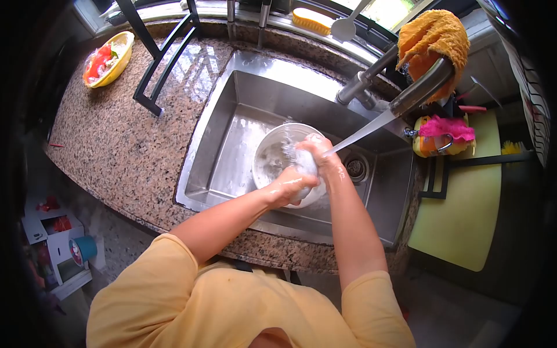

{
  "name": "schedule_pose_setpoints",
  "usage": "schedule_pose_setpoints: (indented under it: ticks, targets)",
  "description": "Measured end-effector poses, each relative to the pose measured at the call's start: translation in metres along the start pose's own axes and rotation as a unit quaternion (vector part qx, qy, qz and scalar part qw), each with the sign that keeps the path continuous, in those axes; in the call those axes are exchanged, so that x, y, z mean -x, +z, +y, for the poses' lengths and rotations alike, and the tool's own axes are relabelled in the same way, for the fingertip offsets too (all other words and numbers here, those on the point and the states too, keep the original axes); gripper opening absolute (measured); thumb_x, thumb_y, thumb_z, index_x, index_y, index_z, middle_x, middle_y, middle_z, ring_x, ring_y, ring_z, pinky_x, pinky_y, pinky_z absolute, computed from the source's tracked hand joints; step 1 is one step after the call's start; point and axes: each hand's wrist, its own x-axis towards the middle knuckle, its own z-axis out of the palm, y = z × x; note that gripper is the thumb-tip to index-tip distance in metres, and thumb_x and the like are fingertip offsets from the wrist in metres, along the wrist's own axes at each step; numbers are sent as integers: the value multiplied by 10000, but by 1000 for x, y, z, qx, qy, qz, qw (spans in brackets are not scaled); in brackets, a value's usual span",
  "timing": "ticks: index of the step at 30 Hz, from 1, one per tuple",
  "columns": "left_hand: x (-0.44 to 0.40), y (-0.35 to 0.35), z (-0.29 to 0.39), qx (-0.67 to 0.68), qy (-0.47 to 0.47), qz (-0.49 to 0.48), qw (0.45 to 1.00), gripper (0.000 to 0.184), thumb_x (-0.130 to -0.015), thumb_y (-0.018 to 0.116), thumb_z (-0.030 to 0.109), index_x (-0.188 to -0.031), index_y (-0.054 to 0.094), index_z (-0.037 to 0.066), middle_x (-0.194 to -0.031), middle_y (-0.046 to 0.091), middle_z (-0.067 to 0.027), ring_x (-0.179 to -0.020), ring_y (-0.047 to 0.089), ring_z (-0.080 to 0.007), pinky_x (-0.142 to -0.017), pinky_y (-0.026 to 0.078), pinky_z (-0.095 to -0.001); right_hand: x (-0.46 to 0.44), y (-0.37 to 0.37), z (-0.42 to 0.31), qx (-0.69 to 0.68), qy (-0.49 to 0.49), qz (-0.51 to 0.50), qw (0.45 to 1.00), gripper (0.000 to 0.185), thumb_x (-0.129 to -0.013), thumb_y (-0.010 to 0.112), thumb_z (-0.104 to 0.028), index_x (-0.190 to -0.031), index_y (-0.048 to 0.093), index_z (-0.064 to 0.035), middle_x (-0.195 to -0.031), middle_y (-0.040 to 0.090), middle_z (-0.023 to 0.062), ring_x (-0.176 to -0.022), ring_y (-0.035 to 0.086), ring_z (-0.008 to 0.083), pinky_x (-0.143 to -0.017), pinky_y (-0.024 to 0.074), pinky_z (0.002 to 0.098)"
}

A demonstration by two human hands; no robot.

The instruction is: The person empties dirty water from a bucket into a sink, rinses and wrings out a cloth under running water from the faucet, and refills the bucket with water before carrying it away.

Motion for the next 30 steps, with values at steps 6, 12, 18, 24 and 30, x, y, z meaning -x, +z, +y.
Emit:
schedule_pose_setpoints:
  ticks: [6, 12, 18, 24, 30]
  targets:
    - [-4, 17, -2, -319, 37, 215, 922, 565, -667, 687, 306, -1064, 517, -57, -985, 616, -260, -947, 607, -367, -821, 463, -407, -7, 21, 11, 396, -92, 196, 892, 172, -585, 670, -118, -688, 547, -54, -595, 568, 78, -570, 536, 202, -587, 446, 355]
    - [7, 6, 7, -451, 83, 215, 862, 770, -636, 764, 418, -1125, 396, -51, -1004, 594, -275, -1003, 571, -396, -850, 453, -427, 13, 6, -1, 461, -271, 232, 813, 493, -622, 735, -329, -1013, 595, -65, -913, 634, 173, -815, 626, 285, -716, 504, 361]
    - [4, -10, 5, -353, 190, 182, 898, 780, -622, 763, 548, -1061, 442, -11, -947, 585, -198, -899, 583, -281, -802, 450, -364, 59, -26, -50, 189, 7, 74, 979, 561, -668, 733, -297, -1144, 565, -53, -1003, 616, 119, -925, 610, 244, -718, 540, 401]
    - [-31, -8, -13, -160, 250, 139, 945, 529, -764, 706, 445, -1001, 472, 35, -916, 550, -69, -840, 525, -130, -735, 432, -274, 84, -41, -49, 59, -55, 121, 989, 375, -761, 600, -113, -1131, 586, -60, -1034, 589, 50, -939, 577, 183, -716, 533, 332]
    - [-37, 5, -11, 64, 205, 48, 975, 489, -754, 722, 405, -1010, 518, 43, -925, 581, -72, -807, 550, -136, -693, 453, -266, 93, -55, -33, 80, -138, 191, 969, 229, -819, 489, -88, -1023, 592, -70, -1039, 573, 15, -940, 568, 136, -776, 507, 332]
